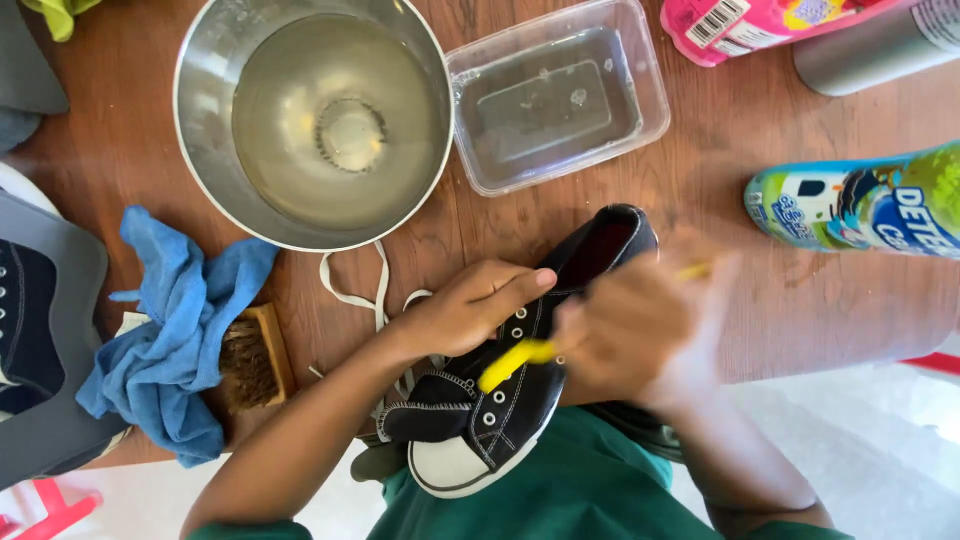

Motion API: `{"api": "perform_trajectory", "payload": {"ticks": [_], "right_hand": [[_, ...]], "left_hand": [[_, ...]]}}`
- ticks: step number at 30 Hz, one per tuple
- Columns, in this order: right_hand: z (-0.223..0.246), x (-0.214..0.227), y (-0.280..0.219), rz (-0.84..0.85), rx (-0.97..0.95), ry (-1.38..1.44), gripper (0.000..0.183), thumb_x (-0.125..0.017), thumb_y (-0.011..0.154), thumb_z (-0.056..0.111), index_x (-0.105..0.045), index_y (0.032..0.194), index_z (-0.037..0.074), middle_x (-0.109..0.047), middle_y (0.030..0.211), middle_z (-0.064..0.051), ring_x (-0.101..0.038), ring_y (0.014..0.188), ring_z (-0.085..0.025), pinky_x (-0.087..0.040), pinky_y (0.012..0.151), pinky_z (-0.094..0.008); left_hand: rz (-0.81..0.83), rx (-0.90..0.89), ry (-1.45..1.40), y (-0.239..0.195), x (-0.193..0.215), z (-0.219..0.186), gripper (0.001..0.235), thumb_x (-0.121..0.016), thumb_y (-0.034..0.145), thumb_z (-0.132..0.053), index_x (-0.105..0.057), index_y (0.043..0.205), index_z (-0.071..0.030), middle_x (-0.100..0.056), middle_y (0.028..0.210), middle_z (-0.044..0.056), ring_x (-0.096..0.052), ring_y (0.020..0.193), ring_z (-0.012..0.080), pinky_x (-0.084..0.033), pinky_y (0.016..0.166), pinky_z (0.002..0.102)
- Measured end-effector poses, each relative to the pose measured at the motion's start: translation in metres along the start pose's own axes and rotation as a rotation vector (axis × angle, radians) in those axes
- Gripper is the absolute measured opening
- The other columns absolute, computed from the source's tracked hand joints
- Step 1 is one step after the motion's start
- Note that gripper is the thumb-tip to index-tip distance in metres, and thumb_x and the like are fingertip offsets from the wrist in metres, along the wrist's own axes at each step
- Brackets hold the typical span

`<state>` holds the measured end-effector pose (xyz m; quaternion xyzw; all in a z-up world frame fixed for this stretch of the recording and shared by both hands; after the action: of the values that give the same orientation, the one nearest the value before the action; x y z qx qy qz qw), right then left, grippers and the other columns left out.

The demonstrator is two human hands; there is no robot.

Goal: The person cleans a black canvas shoe using a yellow brush and a blue cloth. They scrub the shoe's interior and exterior, wipe it down, and then pour a blue liquid into a plastic container. The person dips the brush into the container and continues scrubbing the shoe's exterior.

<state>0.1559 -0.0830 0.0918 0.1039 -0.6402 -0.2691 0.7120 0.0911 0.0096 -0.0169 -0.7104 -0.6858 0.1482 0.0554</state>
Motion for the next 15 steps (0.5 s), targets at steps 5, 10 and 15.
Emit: {"api": "perform_trajectory", "payload": {"ticks": [5,10,15], "right_hand": [[-0.041,0.005,-0.023,-0.100,-0.069,-0.058,0.033,-0.069,0.082,0.006,-0.049,0.057,0.011,-0.046,0.058,-0.005,-0.042,0.059,-0.029,-0.027,0.076,-0.051],[-0.013,0.012,-0.009,-0.063,-0.050,0.038,0.035,-0.069,0.090,0.007,-0.053,0.059,0.012,-0.048,0.061,-0.002,-0.048,0.066,-0.025,-0.030,0.093,-0.047],[-0.044,0.009,-0.042,-0.029,-0.052,-0.016,0.042,-0.072,0.089,0.019,-0.047,0.056,0.018,-0.048,0.059,-0.003,-0.058,0.069,-0.037,-0.035,0.081,-0.064]], "left_hand": [[0.017,0.082,0.128,0.002,-0.001,0.006,0.054,-0.036,0.105,-0.050,-0.050,0.066,-0.015,-0.053,0.059,-0.001,-0.054,0.058,0.0106,-0.041,0.061,0.030],[-0.007,0.057,0.126,0.001,0.003,0.007,0.052,-0.038,0.106,-0.047,-0.038,0.064,-0.017,-0.043,0.057,-0.005,-0.044,0.056,0.0074,-0.037,0.056,0.029],[0.024,0.081,0.186,0.001,-0.002,0.010,0.054,-0.035,0.105,-0.052,-0.040,0.064,-0.017,-0.045,0.057,-0.003,-0.047,0.055,0.0097,-0.036,0.056,0.031]]}}
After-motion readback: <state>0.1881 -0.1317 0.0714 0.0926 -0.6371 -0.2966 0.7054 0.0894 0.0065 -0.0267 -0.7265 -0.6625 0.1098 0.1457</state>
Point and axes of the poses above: each hand's wrist, its own y-axis towards the middle knuckle, its own x-axis out of the back of the hand, z = x × y, the point moved 9 cm from there along y, towards the middle knuckle
